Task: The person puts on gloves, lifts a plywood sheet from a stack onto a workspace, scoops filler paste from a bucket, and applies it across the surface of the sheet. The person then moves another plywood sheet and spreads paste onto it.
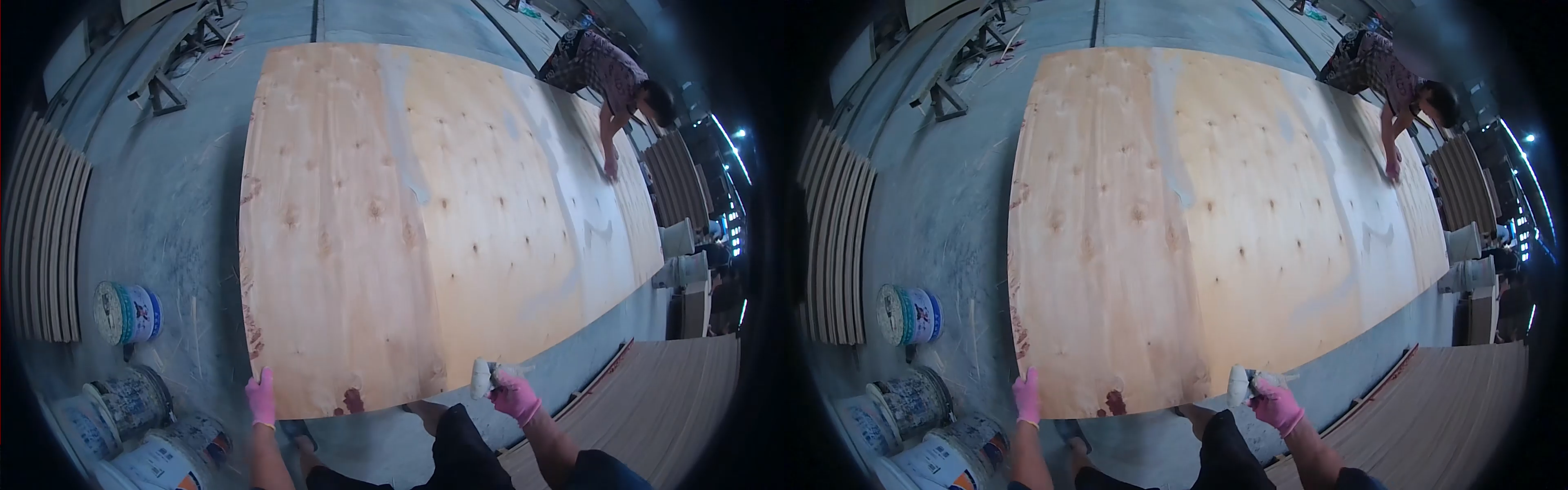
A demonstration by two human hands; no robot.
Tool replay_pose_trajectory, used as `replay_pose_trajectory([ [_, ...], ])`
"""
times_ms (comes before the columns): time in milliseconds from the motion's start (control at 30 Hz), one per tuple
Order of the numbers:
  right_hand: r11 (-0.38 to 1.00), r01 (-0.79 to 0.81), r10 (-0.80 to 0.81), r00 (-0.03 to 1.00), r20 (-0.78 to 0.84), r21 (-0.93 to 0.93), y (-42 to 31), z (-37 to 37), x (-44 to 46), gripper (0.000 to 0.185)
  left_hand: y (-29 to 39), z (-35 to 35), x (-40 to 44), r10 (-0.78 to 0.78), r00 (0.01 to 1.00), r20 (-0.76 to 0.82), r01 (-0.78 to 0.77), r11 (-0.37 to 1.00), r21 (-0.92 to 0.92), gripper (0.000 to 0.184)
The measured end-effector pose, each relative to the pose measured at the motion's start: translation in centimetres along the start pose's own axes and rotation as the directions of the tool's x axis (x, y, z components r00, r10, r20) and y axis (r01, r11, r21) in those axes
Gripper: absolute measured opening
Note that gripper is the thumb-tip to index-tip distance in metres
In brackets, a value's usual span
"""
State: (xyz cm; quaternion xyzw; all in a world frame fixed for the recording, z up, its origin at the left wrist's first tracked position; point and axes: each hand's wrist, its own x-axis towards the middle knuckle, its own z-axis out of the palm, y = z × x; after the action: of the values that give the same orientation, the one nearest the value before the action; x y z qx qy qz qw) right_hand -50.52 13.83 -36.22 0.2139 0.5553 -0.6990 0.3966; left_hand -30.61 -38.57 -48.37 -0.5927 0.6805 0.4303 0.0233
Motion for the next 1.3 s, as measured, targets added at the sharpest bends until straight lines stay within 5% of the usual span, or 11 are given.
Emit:
replay_pose_trajectory([
  [33,0.965,0.089,-0.100,0.994,-0.035,-0.248,2.3,-0.8,-0.5,0.025,-0.1,0.2,-0.3,0.020,1.000,-0.018,-0.019,0.999,0.034,0.057],
  [200,0.945,-0.060,0.094,0.991,-0.091,0.323,0.6,5.8,-2.0,0.025,-0.9,0.2,-2.9,0.007,0.999,-0.051,-0.003,0.997,0.073,0.054],
  [267,0.956,0.079,-0.102,0.993,-0.066,-0.283,2.6,2.0,1.3,0.027,-0.6,0.9,-1.8,-0.006,1.000,-0.019,0.005,0.999,-0.044,0.050],
  [333,0.947,0.070,-0.102,0.991,-0.089,-0.313,2.6,2.0,1.6,0.027,-0.9,0.9,-2.1,-0.048,0.996,0.077,0.064,0.973,-0.224,0.048],
  [433,0.988,0.071,-0.068,0.997,-0.025,0.137,-3.0,5.9,7.0,0.025,-0.2,0.1,-1.6,-0.198,0.960,0.196,0.218,0.972,-0.085,0.053],
  [533,0.989,0.123,-0.132,0.986,0.103,0.088,-9.1,7.6,11.9,0.023,4.7,-1.2,-0.7,0.341,0.938,-0.059,-0.302,0.890,0.341,0.077],
  [667,0.772,0.489,-0.446,0.872,0.202,-0.406,-17.8,8.2,24.2,0.022,18.5,3.4,5.2,0.476,0.874,0.099,-0.470,0.775,0.423,0.115],
  [900,0.943,0.188,-0.208,0.977,0.046,0.273,-27.8,14.5,38.8,0.027,24.7,11.9,7.1,-0.032,0.985,0.169,-0.095,0.722,0.686,0.155],
  [933,0.932,0.323,-0.327,0.945,0.004,-0.165,-28.7,14.3,40.3,0.029,25.2,12.3,7.4,-0.050,0.988,0.149,-0.068,0.719,0.691,0.156],
  [1000,0.392,0.309,-0.534,0.844,0.059,-0.867,-28.6,13.0,41.5,0.034,25.2,12.5,7.8,-0.054,0.988,0.148,-0.067,0.705,0.706,0.157],
  [1300,-0.347,0.409,-0.417,0.739,0.529,-0.844,-19.9,14.0,33.4,0.031,23.4,12.9,8.0,0.009,0.992,0.129,-0.103,0.661,0.743,0.151],
])
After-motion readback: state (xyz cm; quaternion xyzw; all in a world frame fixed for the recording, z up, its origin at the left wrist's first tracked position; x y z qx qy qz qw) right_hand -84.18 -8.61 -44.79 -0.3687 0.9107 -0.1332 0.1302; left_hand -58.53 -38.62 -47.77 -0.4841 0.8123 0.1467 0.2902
